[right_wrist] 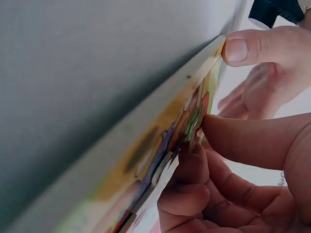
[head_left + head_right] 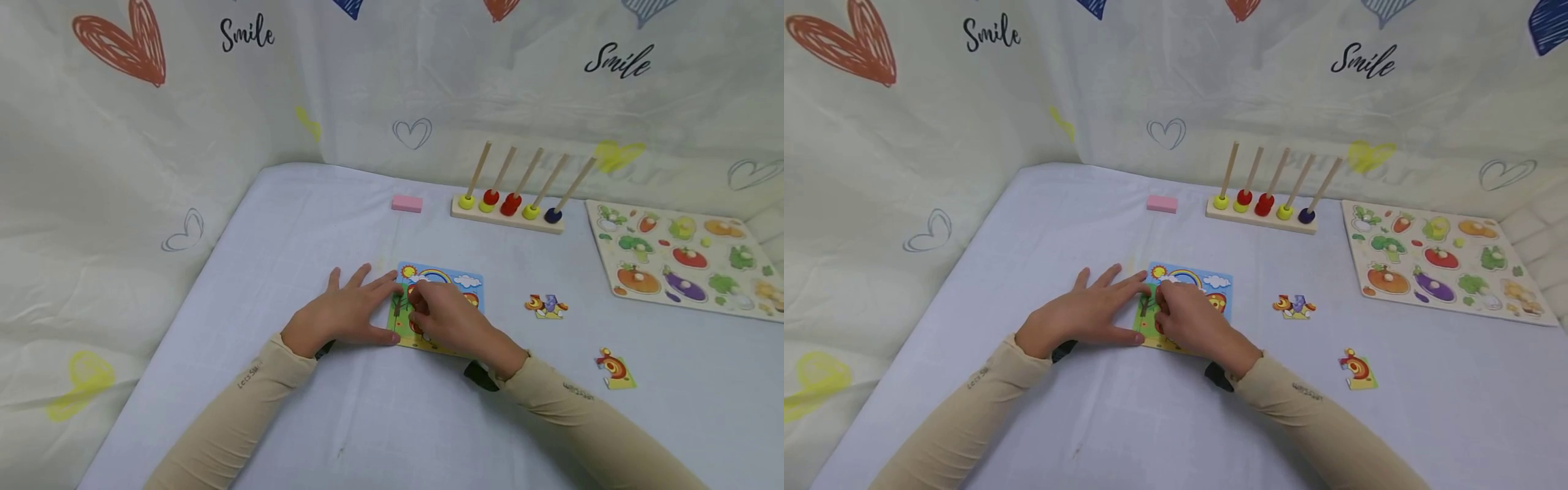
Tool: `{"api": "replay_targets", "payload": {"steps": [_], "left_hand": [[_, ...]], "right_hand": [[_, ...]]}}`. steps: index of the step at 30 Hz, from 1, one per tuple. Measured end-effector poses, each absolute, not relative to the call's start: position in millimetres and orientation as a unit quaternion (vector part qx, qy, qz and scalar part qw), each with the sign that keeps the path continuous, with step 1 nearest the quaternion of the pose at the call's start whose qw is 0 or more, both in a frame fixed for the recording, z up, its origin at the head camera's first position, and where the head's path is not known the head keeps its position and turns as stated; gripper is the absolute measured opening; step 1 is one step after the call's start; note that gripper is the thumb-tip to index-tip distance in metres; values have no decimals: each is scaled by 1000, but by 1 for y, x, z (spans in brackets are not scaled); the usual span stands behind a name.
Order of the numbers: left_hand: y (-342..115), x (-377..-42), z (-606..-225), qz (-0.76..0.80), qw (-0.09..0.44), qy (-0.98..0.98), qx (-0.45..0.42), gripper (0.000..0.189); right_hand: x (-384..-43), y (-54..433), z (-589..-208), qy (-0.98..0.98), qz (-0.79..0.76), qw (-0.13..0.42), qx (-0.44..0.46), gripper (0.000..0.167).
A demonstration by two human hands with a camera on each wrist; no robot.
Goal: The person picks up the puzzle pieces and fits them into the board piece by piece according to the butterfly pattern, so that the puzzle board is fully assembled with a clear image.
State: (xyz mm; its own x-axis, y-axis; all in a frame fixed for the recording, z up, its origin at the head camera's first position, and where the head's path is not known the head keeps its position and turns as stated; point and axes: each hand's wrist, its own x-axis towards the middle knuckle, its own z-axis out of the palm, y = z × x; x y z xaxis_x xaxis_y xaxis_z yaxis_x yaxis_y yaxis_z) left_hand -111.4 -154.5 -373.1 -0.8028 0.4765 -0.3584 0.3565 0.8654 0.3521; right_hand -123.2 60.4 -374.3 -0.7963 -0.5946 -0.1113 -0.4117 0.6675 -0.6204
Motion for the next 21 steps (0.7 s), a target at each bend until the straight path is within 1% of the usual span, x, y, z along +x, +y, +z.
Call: {"api": "replay_targets", "payload": {"steps": [14,21], "left_hand": [[-155,-112,-372,141,229,939,216,78],[-155,-112,-372,141,229,939,217,78]], "right_hand": [[-127,56,-374,903,-280,171,-278,10],[-130,54,-373,906,-271,181,-270,14]]}}
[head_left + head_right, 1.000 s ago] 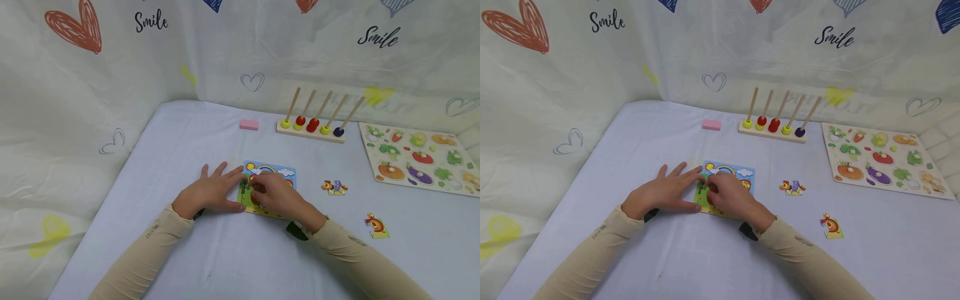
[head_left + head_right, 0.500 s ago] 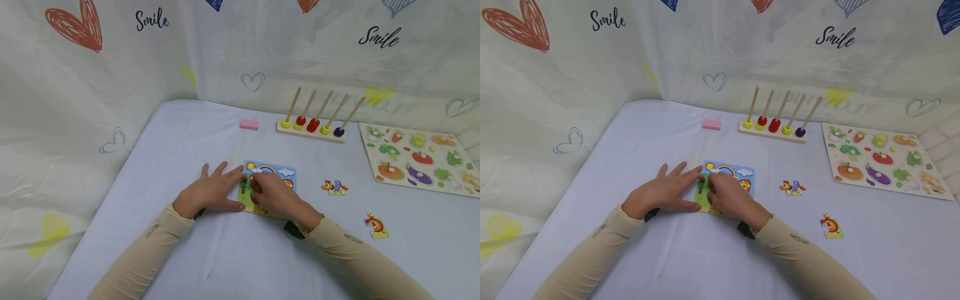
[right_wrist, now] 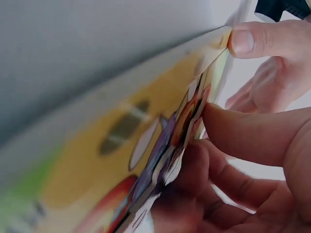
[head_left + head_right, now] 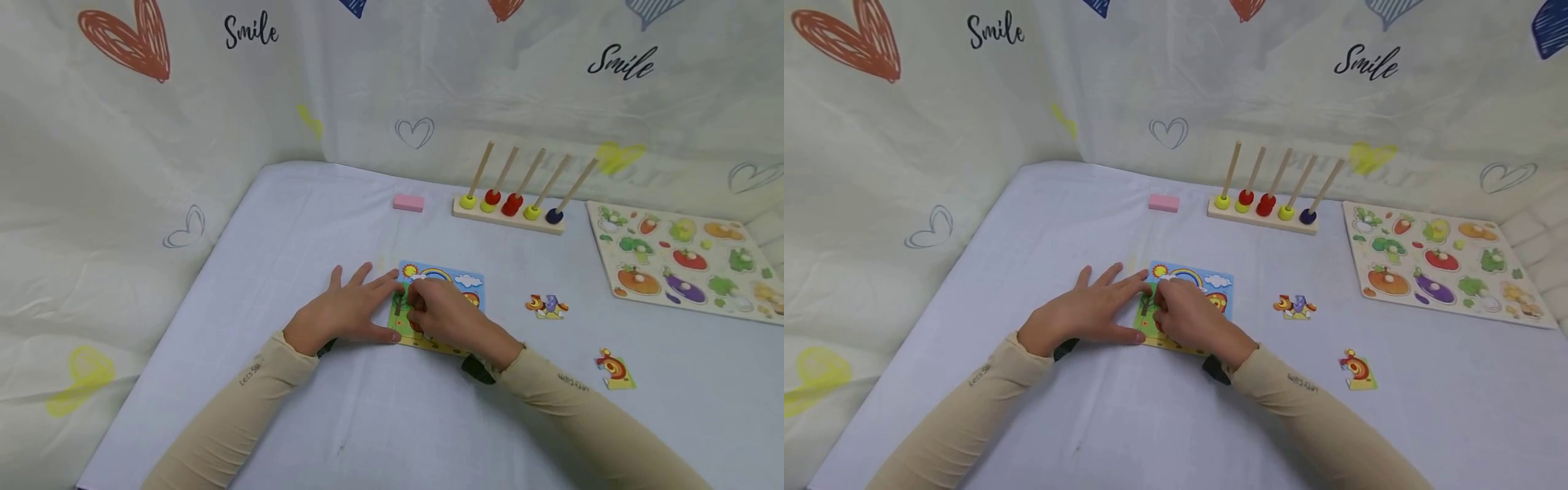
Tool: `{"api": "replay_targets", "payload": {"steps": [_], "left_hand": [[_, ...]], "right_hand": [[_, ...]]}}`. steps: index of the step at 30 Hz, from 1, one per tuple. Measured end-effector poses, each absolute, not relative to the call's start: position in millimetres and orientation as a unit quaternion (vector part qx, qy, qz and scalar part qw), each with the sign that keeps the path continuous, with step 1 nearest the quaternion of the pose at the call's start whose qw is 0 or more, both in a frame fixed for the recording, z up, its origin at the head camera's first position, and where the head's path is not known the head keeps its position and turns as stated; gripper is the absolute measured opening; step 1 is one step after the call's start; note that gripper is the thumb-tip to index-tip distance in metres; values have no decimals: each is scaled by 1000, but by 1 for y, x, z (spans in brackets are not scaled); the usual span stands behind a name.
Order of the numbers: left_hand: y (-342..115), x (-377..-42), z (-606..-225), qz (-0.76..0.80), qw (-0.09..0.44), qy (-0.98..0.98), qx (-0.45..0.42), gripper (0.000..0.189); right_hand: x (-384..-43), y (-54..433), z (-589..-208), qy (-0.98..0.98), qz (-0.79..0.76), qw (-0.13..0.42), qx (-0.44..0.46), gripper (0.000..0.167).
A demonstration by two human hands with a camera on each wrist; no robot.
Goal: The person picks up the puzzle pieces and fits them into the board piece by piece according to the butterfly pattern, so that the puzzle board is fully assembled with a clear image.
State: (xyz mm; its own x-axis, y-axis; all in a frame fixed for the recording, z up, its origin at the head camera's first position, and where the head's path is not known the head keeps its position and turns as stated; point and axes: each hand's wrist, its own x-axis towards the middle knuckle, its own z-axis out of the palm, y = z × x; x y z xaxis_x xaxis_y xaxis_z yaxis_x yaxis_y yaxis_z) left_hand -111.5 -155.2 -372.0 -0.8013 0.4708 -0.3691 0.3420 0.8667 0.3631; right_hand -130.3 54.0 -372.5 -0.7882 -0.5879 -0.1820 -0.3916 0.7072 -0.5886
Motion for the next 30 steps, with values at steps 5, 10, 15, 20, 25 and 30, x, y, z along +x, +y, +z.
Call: {"api": "replay_targets", "payload": {"steps": [5,10,15,20,25,30], "left_hand": [[-154,-112,-372,136,224,939,222,77],[-154,-112,-370,134,224,939,223,76],[-155,-112,-370,135,223,939,223,75],[-154,-111,-370,135,223,939,223,74],[-153,-113,-373,138,224,938,224,73],[-154,-113,-374,139,221,939,223,68]], "right_hand": [[-134,57,-368,925,-226,194,-234,28],[-137,55,-369,932,-202,201,-225,32],[-138,55,-371,931,-199,202,-231,28],[-138,61,-369,925,-214,201,-241,24],[-136,81,-361,925,-239,168,-244,22],[-133,102,-351,926,-262,146,-230,21]]}}
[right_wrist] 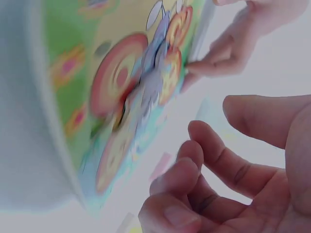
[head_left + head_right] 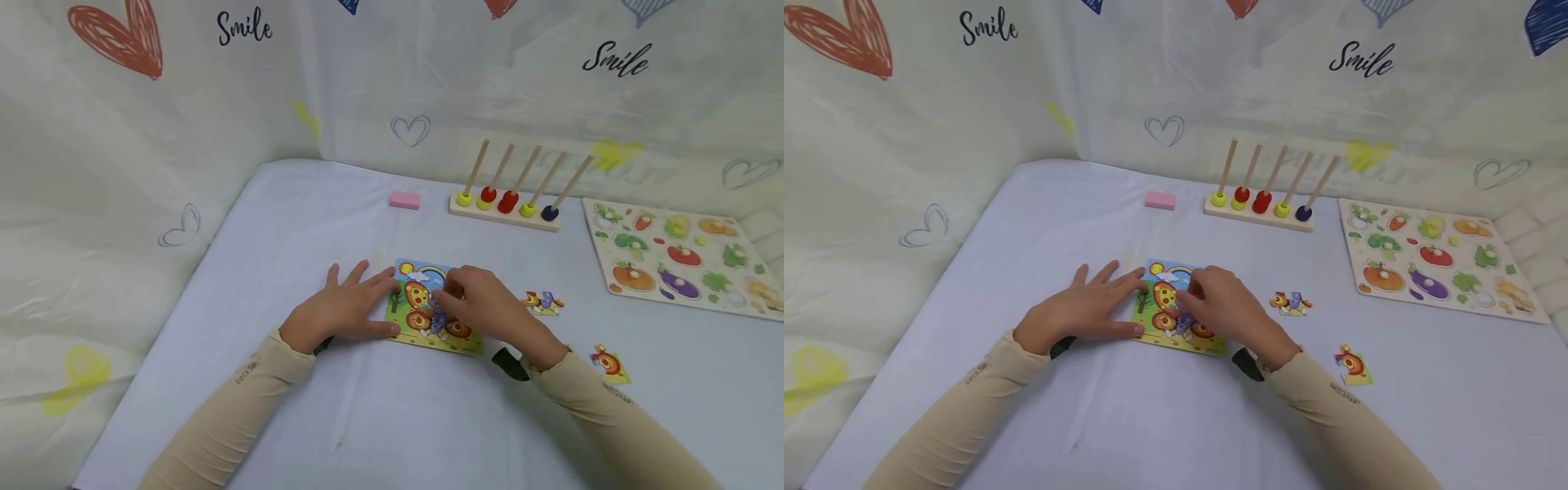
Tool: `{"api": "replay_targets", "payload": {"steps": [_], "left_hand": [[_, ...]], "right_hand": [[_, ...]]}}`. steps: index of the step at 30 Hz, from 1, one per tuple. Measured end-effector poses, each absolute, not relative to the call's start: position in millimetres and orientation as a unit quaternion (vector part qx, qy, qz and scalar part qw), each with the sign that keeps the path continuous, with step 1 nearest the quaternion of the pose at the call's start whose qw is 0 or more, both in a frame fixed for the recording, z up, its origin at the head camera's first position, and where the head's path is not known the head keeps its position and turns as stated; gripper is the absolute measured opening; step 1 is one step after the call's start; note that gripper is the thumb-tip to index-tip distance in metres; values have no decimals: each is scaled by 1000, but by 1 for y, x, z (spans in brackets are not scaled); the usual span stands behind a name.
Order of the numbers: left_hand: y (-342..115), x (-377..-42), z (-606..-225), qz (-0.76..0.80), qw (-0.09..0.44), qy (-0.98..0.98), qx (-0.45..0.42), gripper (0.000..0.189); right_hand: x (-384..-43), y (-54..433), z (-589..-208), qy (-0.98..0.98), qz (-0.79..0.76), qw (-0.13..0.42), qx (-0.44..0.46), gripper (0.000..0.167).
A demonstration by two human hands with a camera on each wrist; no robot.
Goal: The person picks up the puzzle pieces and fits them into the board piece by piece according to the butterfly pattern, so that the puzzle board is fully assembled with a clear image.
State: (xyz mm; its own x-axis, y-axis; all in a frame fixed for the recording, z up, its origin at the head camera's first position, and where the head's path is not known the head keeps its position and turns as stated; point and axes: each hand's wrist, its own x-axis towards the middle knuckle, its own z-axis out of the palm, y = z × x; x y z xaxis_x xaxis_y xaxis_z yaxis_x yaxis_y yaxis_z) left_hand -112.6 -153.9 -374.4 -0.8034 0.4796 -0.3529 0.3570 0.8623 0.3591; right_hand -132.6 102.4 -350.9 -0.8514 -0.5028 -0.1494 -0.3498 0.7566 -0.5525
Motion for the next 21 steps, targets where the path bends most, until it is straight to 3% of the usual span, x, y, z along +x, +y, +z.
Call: {"api": "replay_targets", "payload": {"steps": [21], "left_hand": [[-146,-111,-375,124,227,943,211,69]], "right_hand": [[-119,200,-342,935,-291,70,-188,14]]}}
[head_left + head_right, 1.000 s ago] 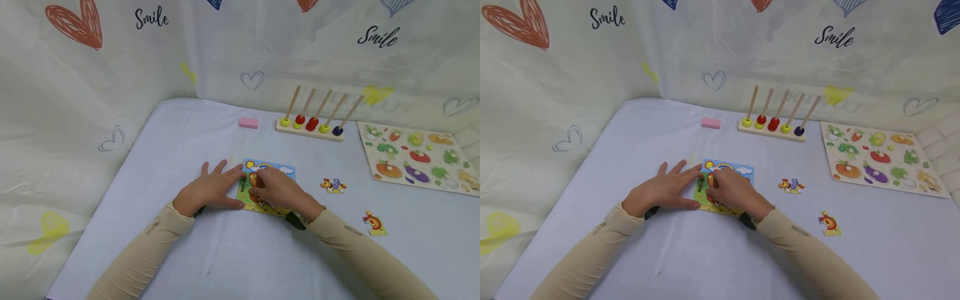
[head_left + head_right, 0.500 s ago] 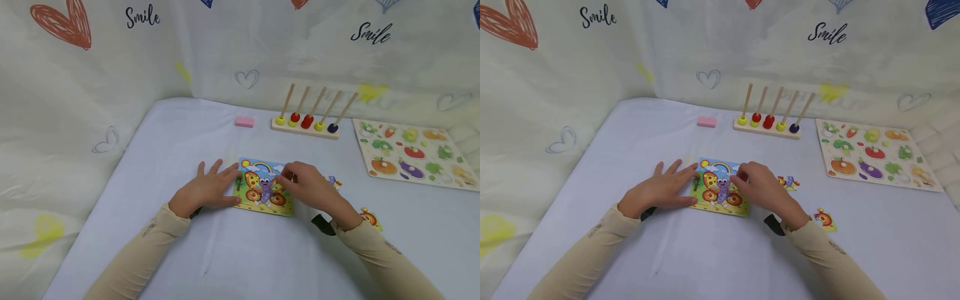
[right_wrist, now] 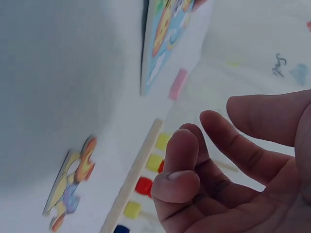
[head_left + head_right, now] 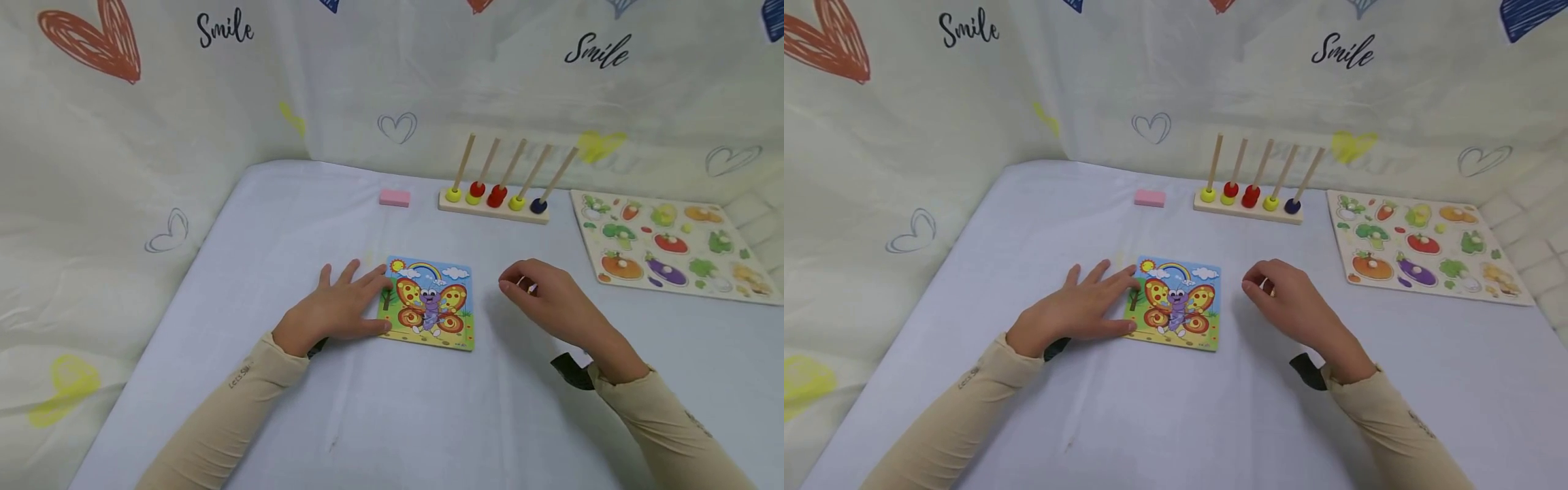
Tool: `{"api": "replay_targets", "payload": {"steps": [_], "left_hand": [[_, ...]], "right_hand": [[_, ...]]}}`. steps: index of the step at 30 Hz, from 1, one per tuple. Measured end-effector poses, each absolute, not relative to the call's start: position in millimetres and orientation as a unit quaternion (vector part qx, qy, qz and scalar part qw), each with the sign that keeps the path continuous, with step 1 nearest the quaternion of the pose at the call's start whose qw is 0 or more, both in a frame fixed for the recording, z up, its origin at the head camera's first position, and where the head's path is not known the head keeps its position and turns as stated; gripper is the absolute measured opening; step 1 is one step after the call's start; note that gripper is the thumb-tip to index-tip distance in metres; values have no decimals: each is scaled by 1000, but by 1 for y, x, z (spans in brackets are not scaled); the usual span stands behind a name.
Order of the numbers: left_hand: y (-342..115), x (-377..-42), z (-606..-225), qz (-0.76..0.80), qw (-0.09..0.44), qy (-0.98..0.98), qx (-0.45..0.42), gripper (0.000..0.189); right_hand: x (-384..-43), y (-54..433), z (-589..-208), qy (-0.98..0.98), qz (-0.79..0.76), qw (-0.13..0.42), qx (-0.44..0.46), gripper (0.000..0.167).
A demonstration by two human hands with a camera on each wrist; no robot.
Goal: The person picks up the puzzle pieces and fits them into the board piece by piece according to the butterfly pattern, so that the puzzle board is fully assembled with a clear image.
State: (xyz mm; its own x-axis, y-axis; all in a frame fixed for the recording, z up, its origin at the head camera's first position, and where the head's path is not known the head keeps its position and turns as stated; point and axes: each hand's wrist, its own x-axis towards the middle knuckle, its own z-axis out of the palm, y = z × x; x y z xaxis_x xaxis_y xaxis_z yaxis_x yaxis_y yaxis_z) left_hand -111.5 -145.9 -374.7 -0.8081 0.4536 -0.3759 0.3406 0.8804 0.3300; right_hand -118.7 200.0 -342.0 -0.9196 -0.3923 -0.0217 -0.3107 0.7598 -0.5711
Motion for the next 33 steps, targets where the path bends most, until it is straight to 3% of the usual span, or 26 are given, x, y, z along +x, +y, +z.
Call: {"api": "replay_targets", "payload": {"steps": [9,23,33], "left_hand": [[-146,-111,-374,125,228,943,208,68],[-147,-112,-375,129,227,943,207,68],[-146,-111,-374,128,224,943,208,66]], "right_hand": [[-121,232,-349,945,-274,42,-174,11],[-129,246,-367,949,-254,57,-179,13],[-138,244,-373,948,-242,113,-175,17]]}}
